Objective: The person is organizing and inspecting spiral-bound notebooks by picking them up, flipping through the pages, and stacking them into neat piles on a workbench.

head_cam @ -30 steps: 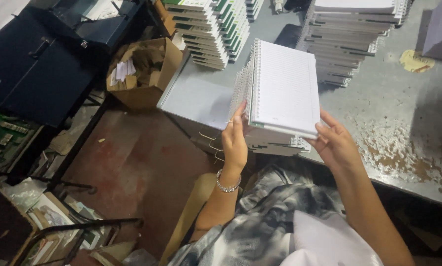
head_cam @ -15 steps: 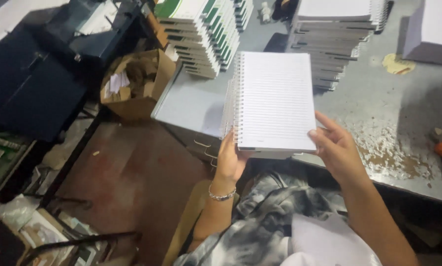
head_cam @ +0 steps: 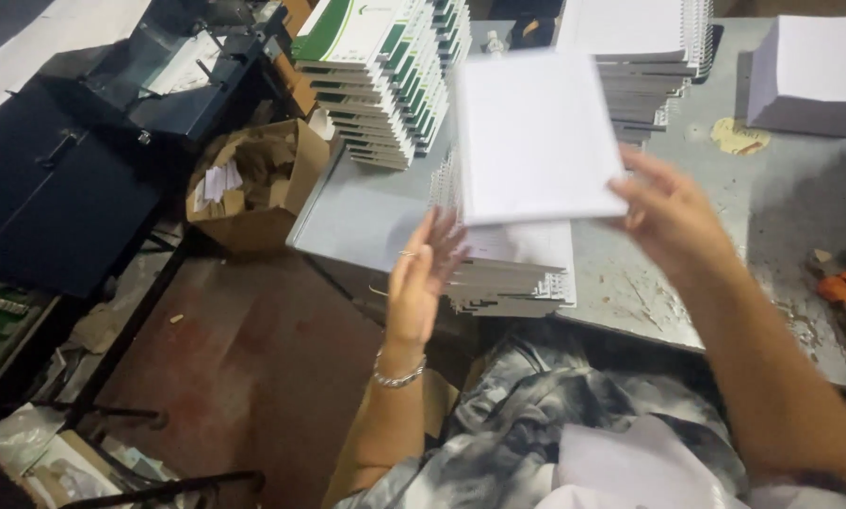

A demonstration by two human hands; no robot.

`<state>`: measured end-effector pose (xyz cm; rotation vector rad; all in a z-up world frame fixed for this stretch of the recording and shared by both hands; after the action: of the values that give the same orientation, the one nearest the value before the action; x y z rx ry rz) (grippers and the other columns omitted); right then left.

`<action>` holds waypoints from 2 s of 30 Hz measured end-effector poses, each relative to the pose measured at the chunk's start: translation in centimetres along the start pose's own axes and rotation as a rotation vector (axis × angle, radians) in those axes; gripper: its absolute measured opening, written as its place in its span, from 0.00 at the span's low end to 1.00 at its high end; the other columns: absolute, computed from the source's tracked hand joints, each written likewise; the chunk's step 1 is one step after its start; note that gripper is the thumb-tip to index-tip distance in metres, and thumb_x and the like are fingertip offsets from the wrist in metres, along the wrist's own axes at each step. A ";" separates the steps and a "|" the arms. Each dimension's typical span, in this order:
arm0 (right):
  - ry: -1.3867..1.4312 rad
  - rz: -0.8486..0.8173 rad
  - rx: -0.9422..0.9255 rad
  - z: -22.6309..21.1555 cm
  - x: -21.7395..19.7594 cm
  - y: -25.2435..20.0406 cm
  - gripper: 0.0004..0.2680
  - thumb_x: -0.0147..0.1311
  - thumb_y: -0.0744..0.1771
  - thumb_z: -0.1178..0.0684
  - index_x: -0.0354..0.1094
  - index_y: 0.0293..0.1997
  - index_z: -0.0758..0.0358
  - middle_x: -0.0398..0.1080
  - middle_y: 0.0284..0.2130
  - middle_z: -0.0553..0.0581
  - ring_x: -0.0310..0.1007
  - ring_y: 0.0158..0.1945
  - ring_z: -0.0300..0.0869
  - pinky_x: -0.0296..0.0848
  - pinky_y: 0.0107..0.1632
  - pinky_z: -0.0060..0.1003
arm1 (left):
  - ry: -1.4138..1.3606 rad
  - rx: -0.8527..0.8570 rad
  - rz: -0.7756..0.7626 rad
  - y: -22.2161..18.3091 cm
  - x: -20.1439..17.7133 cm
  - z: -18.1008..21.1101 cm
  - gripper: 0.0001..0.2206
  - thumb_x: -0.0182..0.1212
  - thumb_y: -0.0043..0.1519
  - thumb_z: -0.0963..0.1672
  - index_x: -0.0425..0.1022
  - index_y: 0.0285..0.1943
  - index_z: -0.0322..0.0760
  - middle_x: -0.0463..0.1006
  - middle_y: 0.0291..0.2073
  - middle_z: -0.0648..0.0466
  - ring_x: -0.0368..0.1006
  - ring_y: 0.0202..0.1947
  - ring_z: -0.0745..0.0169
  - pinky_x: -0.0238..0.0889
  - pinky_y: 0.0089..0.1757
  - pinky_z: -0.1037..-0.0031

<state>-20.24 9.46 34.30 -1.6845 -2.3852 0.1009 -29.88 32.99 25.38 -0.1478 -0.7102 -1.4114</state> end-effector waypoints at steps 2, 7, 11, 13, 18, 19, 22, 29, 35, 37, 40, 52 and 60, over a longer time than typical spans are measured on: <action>-0.067 0.080 -0.052 -1.8 -1.8 2.9 0.22 0.48 0.65 0.53 0.58 0.70 0.60 0.68 0.60 0.53 0.69 0.58 0.40 0.74 0.60 0.32 | 0.123 0.030 0.094 -0.6 -1.4 1.8 0.24 0.42 0.72 0.45 0.51 0.75 0.25 0.65 0.69 0.38 0.67 0.66 0.45 0.66 0.63 0.60; -0.179 0.381 -0.056 -5.6 -8.1 12.5 0.20 0.53 0.70 0.55 0.54 0.73 0.52 0.62 0.67 0.51 0.74 0.56 0.29 0.82 0.55 0.14 | 0.245 0.039 0.329 -1.8 -6.2 3.8 0.21 0.44 0.70 0.46 0.65 0.67 0.26 0.71 0.64 0.35 0.70 0.64 0.41 0.67 0.61 0.57; -0.222 0.361 -0.189 -4.3 -14.0 22.3 0.04 0.52 0.70 0.57 0.64 0.49 0.53 0.65 0.50 0.43 0.75 0.54 0.29 0.91 0.57 0.24 | 0.234 0.008 0.413 -2.5 -8.1 4.1 0.20 0.45 0.69 0.47 0.67 0.65 0.27 0.74 0.62 0.36 0.72 0.62 0.44 0.69 0.59 0.58; -0.171 0.339 -0.342 -4.8 -15.7 26.1 0.11 0.54 0.69 0.62 0.62 0.53 0.51 0.67 0.52 0.45 0.78 0.57 0.36 0.94 0.52 0.33 | 0.229 0.018 0.403 -1.8 -8.7 4.5 0.20 0.46 0.68 0.47 0.67 0.64 0.26 0.74 0.61 0.36 0.73 0.61 0.44 0.69 0.59 0.59; -0.444 0.557 -0.308 -1.8 -20.6 30.3 0.04 0.60 0.68 0.56 0.76 0.45 0.51 0.72 0.31 0.44 0.75 0.33 0.28 0.70 0.26 0.24 | 0.223 0.043 0.391 -2.4 -8.7 5.6 0.19 0.46 0.69 0.46 0.69 0.62 0.27 0.76 0.59 0.37 0.74 0.60 0.44 0.69 0.60 0.58; -0.450 0.555 -0.299 -1.7 -20.4 30.2 0.04 0.60 0.68 0.56 0.76 0.45 0.51 0.72 0.31 0.44 0.75 0.33 0.28 0.70 0.26 0.24 | 0.221 0.036 0.399 -2.8 -8.9 5.4 0.19 0.46 0.69 0.46 0.69 0.62 0.27 0.76 0.59 0.37 0.74 0.60 0.44 0.69 0.60 0.58; -0.681 0.686 -0.451 -3.6 -18.9 27.7 0.09 0.68 0.65 0.55 0.79 0.48 0.57 0.81 0.42 0.50 0.81 0.43 0.33 0.81 0.39 0.27 | 0.238 0.050 0.368 -2.7 -9.0 5.5 0.19 0.45 0.70 0.46 0.69 0.63 0.26 0.76 0.58 0.36 0.74 0.59 0.45 0.69 0.59 0.59; -1.095 0.674 -0.490 -3.8 -16.0 26.4 0.06 0.55 0.73 0.60 0.74 0.38 0.65 0.74 0.39 0.62 0.76 0.38 0.55 0.74 0.34 0.50 | 0.290 0.029 0.364 -2.6 -8.5 5.5 0.19 0.44 0.70 0.46 0.69 0.62 0.27 0.76 0.58 0.37 0.74 0.57 0.48 0.70 0.58 0.62; -1.423 0.623 -0.535 -2.2 -16.2 28.3 0.13 0.47 0.75 0.51 0.71 0.47 0.75 0.66 0.45 0.73 0.71 0.37 0.72 0.68 0.37 0.60 | 0.341 -0.005 0.322 -2.3 -7.3 5.3 0.18 0.44 0.70 0.46 0.70 0.61 0.28 0.78 0.56 0.38 0.75 0.56 0.50 0.70 0.58 0.64; -1.591 0.570 -0.622 -2.9 -13.8 26.6 0.16 0.46 0.77 0.50 0.77 0.45 0.76 0.65 0.46 0.76 0.73 0.32 0.75 0.70 0.33 0.63 | 0.343 -0.013 0.317 -2.1 -7.3 4.9 0.18 0.44 0.70 0.46 0.70 0.61 0.27 0.78 0.55 0.37 0.75 0.56 0.50 0.70 0.58 0.64; -2.100 0.604 -0.452 -2.3 -12.9 26.4 0.13 0.57 0.65 0.49 0.77 0.55 0.49 0.74 0.44 0.62 0.83 0.36 0.53 0.82 0.27 0.43 | 0.380 -0.002 0.305 -2.0 -7.2 4.1 0.19 0.44 0.70 0.46 0.70 0.62 0.26 0.79 0.54 0.37 0.76 0.55 0.49 0.71 0.57 0.63; -0.927 0.215 0.150 9.0 -1.5 5.4 0.15 0.44 0.76 0.44 0.74 0.51 0.68 0.77 0.36 0.67 0.77 0.36 0.51 0.78 0.39 0.44 | 1.345 0.258 -0.037 0.4 -3.8 -2.5 0.25 0.72 0.57 0.45 0.74 0.64 0.34 0.72 0.66 0.50 0.64 0.69 0.46 0.49 0.69 0.48; -0.297 0.181 -0.181 12.7 -1.9 4.3 0.24 0.63 0.67 0.59 0.56 0.66 0.85 0.66 0.55 0.85 0.68 0.60 0.64 0.69 0.57 0.55 | 1.271 0.263 0.032 0.8 -3.6 -2.3 0.22 0.76 0.54 0.42 0.79 0.57 0.33 0.74 0.63 0.46 0.63 0.68 0.37 0.45 0.65 0.36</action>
<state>-18.38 10.03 20.89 -2.1001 -2.5063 0.1807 -28.30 35.07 21.86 0.8766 0.1827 -1.0755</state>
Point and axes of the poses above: each hand's wrist, its own y-axis towards the middle knuckle, its own x-axis out of the palm, z = x × y, the point moved 6 cm from there along y, towards the middle knuckle
